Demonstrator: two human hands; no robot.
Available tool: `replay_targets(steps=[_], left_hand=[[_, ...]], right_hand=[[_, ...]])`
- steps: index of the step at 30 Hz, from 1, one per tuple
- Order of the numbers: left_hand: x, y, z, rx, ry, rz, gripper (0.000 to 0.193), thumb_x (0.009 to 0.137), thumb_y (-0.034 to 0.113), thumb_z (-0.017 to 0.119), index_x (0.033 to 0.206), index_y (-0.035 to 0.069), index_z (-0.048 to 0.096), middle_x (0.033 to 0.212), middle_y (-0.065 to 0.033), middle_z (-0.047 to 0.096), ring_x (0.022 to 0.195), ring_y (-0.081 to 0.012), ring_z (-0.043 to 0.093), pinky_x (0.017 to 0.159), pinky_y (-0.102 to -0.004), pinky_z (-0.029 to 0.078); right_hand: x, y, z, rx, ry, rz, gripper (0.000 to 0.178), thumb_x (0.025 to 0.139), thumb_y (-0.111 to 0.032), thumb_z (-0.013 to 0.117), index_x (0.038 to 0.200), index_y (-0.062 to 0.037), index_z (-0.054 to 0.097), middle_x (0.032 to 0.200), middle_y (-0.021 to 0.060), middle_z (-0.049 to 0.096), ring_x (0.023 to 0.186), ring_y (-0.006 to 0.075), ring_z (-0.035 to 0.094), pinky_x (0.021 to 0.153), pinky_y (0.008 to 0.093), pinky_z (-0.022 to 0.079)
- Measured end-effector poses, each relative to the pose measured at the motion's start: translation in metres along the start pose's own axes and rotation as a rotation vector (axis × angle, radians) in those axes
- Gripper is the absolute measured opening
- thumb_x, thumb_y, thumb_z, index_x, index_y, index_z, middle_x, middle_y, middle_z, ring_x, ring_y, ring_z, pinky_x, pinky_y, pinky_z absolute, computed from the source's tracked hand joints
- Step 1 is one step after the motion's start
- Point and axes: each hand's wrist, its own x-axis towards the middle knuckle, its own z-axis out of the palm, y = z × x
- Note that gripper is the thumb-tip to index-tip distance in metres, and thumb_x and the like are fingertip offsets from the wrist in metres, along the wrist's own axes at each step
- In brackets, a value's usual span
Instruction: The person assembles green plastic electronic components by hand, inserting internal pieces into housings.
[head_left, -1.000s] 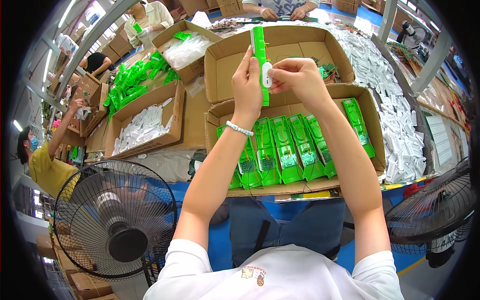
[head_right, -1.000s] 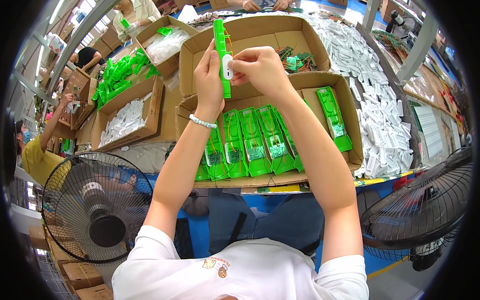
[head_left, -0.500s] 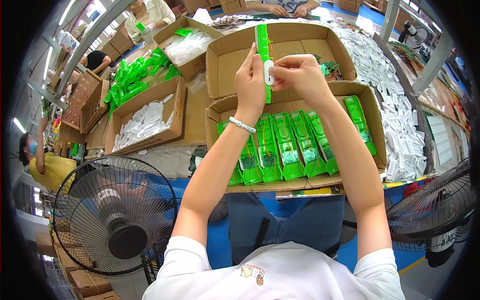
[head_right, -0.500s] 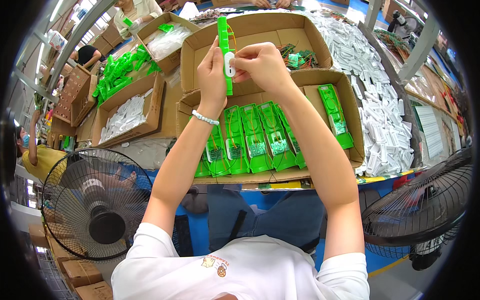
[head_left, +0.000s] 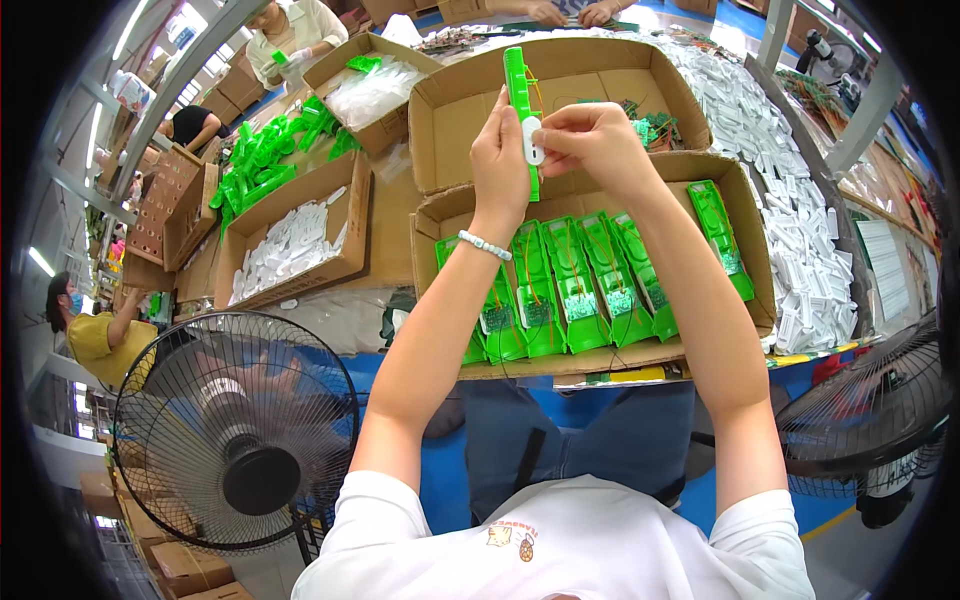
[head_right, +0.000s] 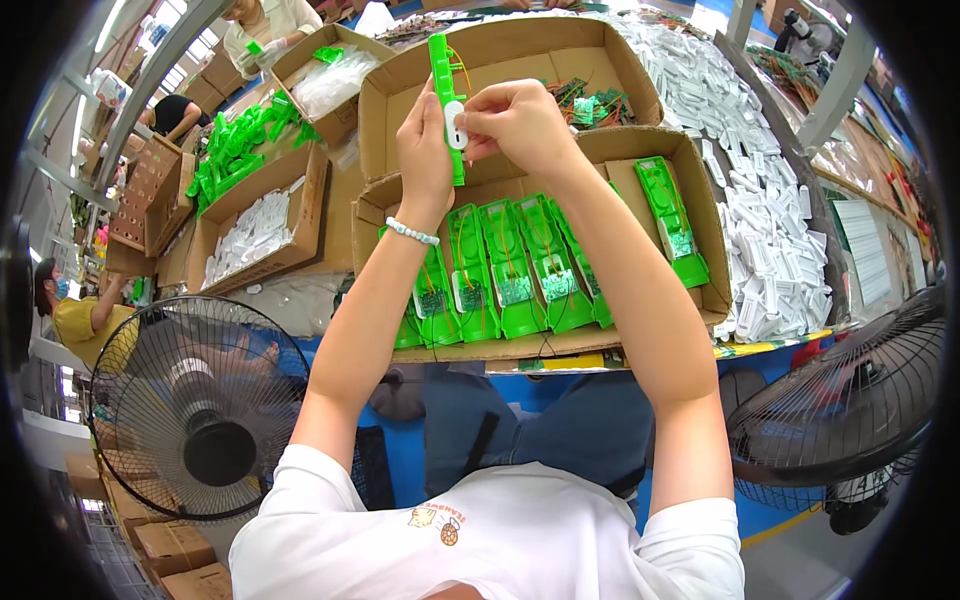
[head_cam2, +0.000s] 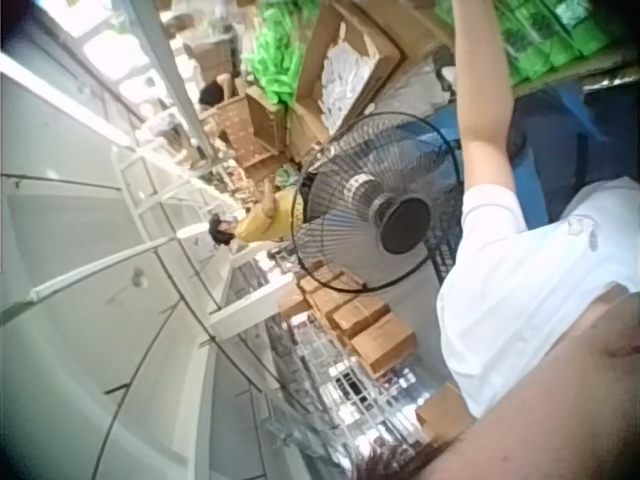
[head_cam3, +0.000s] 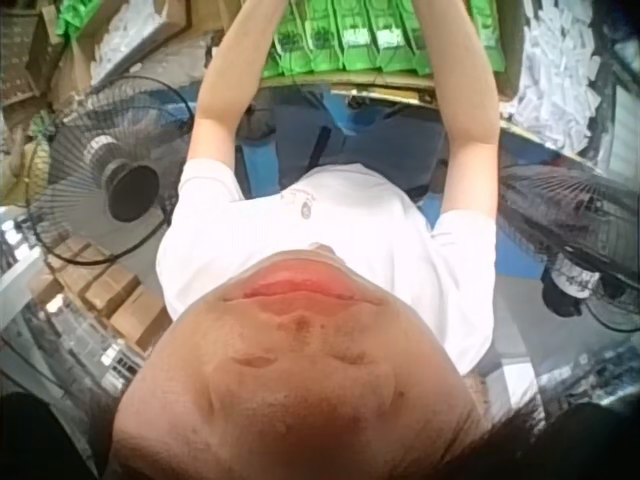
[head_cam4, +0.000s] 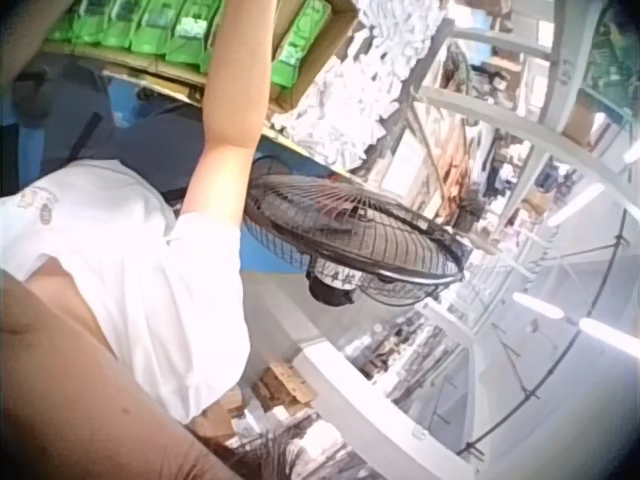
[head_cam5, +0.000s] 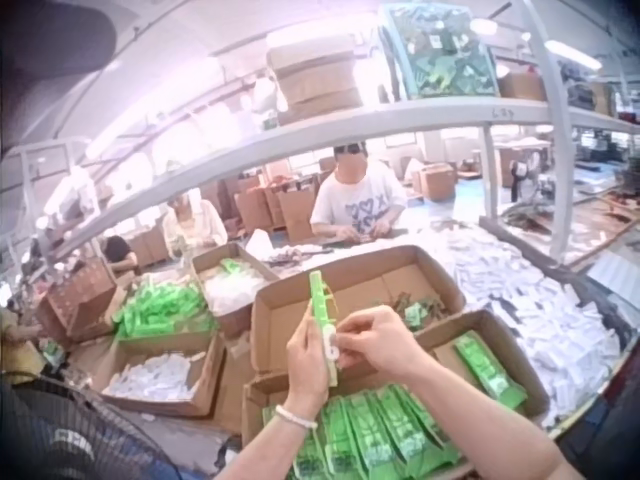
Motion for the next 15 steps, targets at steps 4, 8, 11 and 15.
replay_targets(steps=[4, 8, 11, 15], left_hand=[[-0.002, 0.009, 0.001, -0.104, -0.049, -0.092, 0.047, 0.104, 0.028, 0.043, 0.143, 0.001, 0.044, 0.084, -0.0029, 0.062, 0.070, -0.0058, 0.054, 0.061, -0.0228, 0.047], [0.005, 0.008, 0.001, -0.181, -0.086, -0.055, 0.036, 0.104, 0.029, 0.045, 0.126, 0.002, 0.055, 0.082, 0.0003, 0.059, 0.064, -0.0046, 0.054, 0.051, -0.0201, 0.046], [0.006, 0.012, -0.003, -0.399, -0.135, -0.123, 0.029, 0.103, 0.028, 0.047, 0.114, 0.004, 0.058, 0.082, -0.0016, 0.060, 0.067, -0.0082, 0.057, 0.057, -0.0241, 0.050], [0.009, 0.014, -0.013, -0.713, -0.205, -0.213, 0.035, 0.103, 0.029, 0.043, 0.124, 0.002, 0.053, 0.098, -0.0104, 0.062, 0.079, -0.0181, 0.064, 0.069, -0.0344, 0.057]], right_hand=[[0.002, 0.001, 0.000, -0.064, 0.030, -0.008, 0.020, 0.086, -0.009, 0.069, 0.095, 0.0091, 0.068, 0.082, 0.0116, 0.069, 0.067, 0.0139, 0.068, 0.064, 0.0251, 0.059], [-0.001, -0.003, 0.004, 0.013, 0.020, -0.031, 0.020, 0.087, -0.009, 0.069, 0.097, 0.0086, 0.068, 0.082, 0.0109, 0.069, 0.068, 0.0139, 0.068, 0.065, 0.0250, 0.059], [-0.001, -0.001, 0.008, 0.061, 0.056, -0.061, 0.020, 0.088, -0.010, 0.069, 0.099, 0.0075, 0.068, 0.080, 0.0094, 0.068, 0.065, 0.0127, 0.066, 0.061, 0.0239, 0.057], [-0.001, -0.001, 0.010, -0.212, 0.190, -0.343, 0.025, 0.084, -0.016, 0.071, 0.100, 0.0032, 0.069, 0.086, 0.0086, 0.070, 0.071, 0.0141, 0.065, 0.067, 0.0282, 0.055]])
